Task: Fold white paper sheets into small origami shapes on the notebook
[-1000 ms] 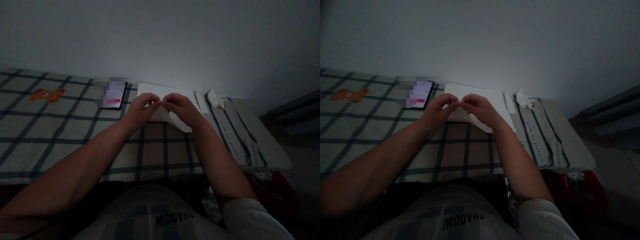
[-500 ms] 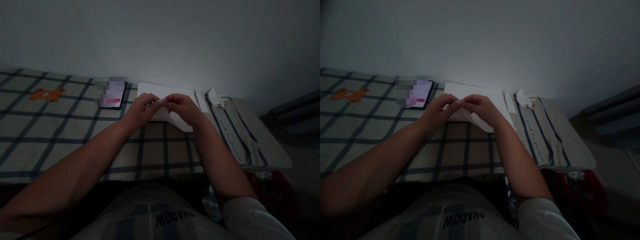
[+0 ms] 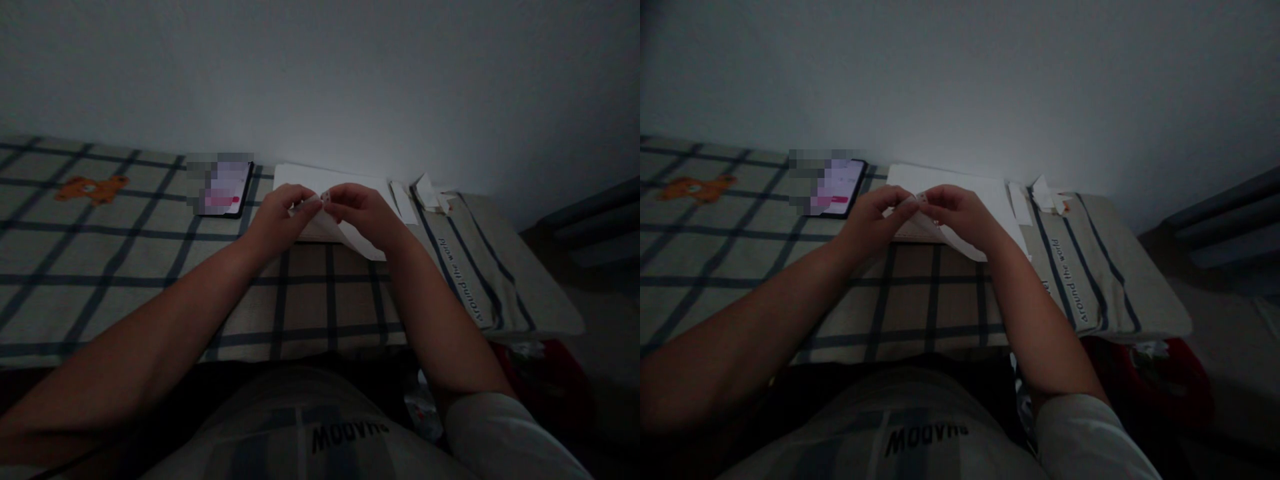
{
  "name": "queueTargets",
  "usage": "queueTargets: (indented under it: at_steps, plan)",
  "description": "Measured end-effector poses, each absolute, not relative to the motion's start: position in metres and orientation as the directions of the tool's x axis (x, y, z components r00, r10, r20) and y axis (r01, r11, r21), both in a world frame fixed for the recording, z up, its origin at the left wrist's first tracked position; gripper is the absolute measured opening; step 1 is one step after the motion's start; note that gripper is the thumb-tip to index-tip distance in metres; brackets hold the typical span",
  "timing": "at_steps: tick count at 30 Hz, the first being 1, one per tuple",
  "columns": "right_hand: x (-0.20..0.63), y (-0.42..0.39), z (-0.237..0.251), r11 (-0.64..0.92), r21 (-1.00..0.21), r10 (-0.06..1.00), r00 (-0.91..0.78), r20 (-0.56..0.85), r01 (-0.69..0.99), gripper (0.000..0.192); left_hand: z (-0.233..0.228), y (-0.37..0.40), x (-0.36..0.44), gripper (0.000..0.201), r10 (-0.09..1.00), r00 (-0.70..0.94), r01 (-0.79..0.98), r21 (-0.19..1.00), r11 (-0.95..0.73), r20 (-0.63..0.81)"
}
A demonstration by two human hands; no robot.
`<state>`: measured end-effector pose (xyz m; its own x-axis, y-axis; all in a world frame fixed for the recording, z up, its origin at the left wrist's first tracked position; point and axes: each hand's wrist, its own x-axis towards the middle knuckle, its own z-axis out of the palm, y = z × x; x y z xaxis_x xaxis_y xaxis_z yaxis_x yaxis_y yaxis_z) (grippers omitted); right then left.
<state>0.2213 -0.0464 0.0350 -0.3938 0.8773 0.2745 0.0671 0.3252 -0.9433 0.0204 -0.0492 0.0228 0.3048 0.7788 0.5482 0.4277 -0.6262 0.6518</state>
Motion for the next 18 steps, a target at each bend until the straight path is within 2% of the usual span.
queueTargets:
  at_steps: [7,14,18]
  plan:
    - [0.2245,-0.0478,0.0385,0.234,-0.968,0.901,-0.394,0.180,0.092,0.024,0.0223,-0.0490,0.0202,0.019,0.776,0.289,0.433,0.647,-0.628,0.560]
    - [0.2259,-0.0467,0.0373,0.246,-0.963,0.898,-0.399,0.184,0.110,0.025,0.0255,-0.0509,0.0210,0.020,0.805,0.298,0.467,0.657,-0.592,0.513]
    - [0.2250,-0.0464,0.0357,0.296,-0.950,0.878,-0.417,0.233,0.094,0.024,0.0260,-0.0503,0.0208,0.020,0.804,0.310,0.442,0.672,-0.594,0.507]
